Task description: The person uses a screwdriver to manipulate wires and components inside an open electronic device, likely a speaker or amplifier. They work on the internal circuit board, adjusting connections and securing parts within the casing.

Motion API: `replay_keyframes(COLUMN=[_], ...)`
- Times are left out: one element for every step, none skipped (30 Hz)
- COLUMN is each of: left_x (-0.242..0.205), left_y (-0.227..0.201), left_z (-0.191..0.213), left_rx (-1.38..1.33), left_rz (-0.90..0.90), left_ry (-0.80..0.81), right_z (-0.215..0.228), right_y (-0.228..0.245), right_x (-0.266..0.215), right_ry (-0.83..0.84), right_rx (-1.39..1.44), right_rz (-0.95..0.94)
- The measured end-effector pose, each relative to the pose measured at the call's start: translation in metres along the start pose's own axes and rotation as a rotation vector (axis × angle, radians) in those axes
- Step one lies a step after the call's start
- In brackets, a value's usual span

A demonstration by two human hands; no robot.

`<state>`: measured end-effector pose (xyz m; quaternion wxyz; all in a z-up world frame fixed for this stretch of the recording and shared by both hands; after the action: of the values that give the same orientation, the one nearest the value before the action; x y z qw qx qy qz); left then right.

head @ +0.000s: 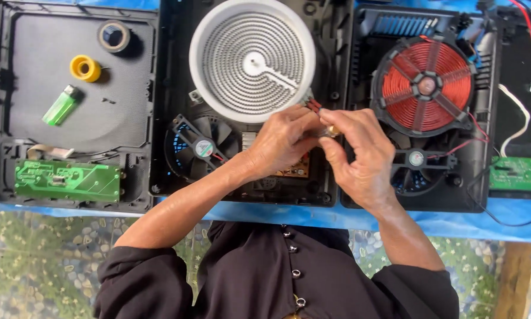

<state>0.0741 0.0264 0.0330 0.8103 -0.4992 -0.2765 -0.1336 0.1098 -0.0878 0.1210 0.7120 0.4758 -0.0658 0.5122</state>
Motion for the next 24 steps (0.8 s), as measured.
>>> replay_keyframes(left_x=[-0.002,-0.004,-0.005,-0.005,-0.005,-0.004,-0.003,-0.002,0.001,0.002,0.002,0.008,0.013,0.018,0.019,0.02,0.021,0.021,0.021,0.02,0.019,0.018,0.016,0.017], left_y=[0.005,0.01,0.01,0.01,0.011,0.008,0.006,0.005,0.004,0.0,-0.003,-0.01,-0.015,-0.021,-0.021,-0.021,-0.021,-0.02,-0.019,-0.018,-0.018,-0.017,-0.015,-0.015], left_z=[-0.003,-0.005,-0.008,-0.009,-0.01,-0.009,-0.008,-0.007,-0.005,-0.004,-0.004,0.0,0.002,0.004,0.006,0.006,0.006,0.004,0.0,-0.004,-0.009,-0.017,-0.024,-0.028], left_rx=[0.033,0.071,0.066,0.095,0.124,0.121,0.099,0.077,0.075,0.081,0.088,0.088,0.078,0.068,0.066,0.125,0.184,0.181,0.275,0.369,0.366,0.478,0.591,0.591], left_rz=[0.036,0.072,0.069,0.074,0.078,0.075,0.085,0.095,0.093,0.071,0.05,0.05,0.056,0.061,0.06,0.051,0.042,0.039,0.021,0.003,0.001,-0.01,-0.021,-0.02], left_ry=[0.014,0.026,0.029,0.036,0.043,0.047,0.057,0.066,0.069,0.083,0.097,0.096,0.109,0.123,0.124,0.134,0.144,0.145,0.185,0.224,0.226,0.279,0.333,0.333], right_z=[-0.001,-0.003,-0.002,-0.004,-0.005,-0.004,-0.003,-0.003,-0.001,0.0,0.0,0.002,0.006,0.01,0.014,0.02,0.027,0.03,0.034,0.039,0.042,0.045,0.049,0.051], right_y=[-0.004,-0.008,-0.009,-0.01,-0.011,-0.011,-0.012,-0.013,-0.014,-0.014,-0.015,-0.015,-0.013,-0.01,-0.01,-0.011,-0.011,-0.012,-0.013,-0.015,-0.014,-0.013,-0.012,-0.01], right_x=[-0.004,-0.008,-0.009,-0.009,-0.009,-0.008,-0.007,-0.007,-0.006,-0.005,-0.005,-0.005,-0.005,-0.005,-0.005,-0.006,-0.007,-0.01,-0.013,-0.016,-0.018,-0.02,-0.022,-0.024], right_ry=[-0.012,-0.021,-0.023,-0.004,0.016,0.013,0.025,0.038,0.035,0.045,0.054,0.054,0.035,0.014,0.013,-0.002,-0.018,-0.019,-0.036,-0.052,-0.053,-0.067,-0.081,-0.081], right_rx=[-0.017,-0.03,-0.036,-0.034,-0.033,-0.037,-0.02,-0.001,-0.004,0.005,0.014,0.014,0.002,-0.011,-0.013,-0.03,-0.047,-0.051,-0.073,-0.094,-0.097,-0.087,-0.078,-0.077], right_rz=[0.005,0.014,0.01,0.006,0.002,0.0,-0.025,-0.05,-0.051,-0.061,-0.07,-0.07,-0.047,-0.026,-0.026,-0.035,-0.043,-0.045,-0.042,-0.041,-0.043,-0.048,-0.052,-0.053])
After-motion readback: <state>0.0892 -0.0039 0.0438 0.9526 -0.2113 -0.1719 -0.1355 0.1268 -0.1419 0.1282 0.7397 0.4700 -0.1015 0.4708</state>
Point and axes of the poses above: each hand's wrist, its own x-axis towards the middle knuckle, its own z-axis out of the back of the hand, y = z × x, the point moved 8 cm from there along x, towards the middle knuckle, and after that the axes turned 1 degree about -z, right-handed, at the moved point
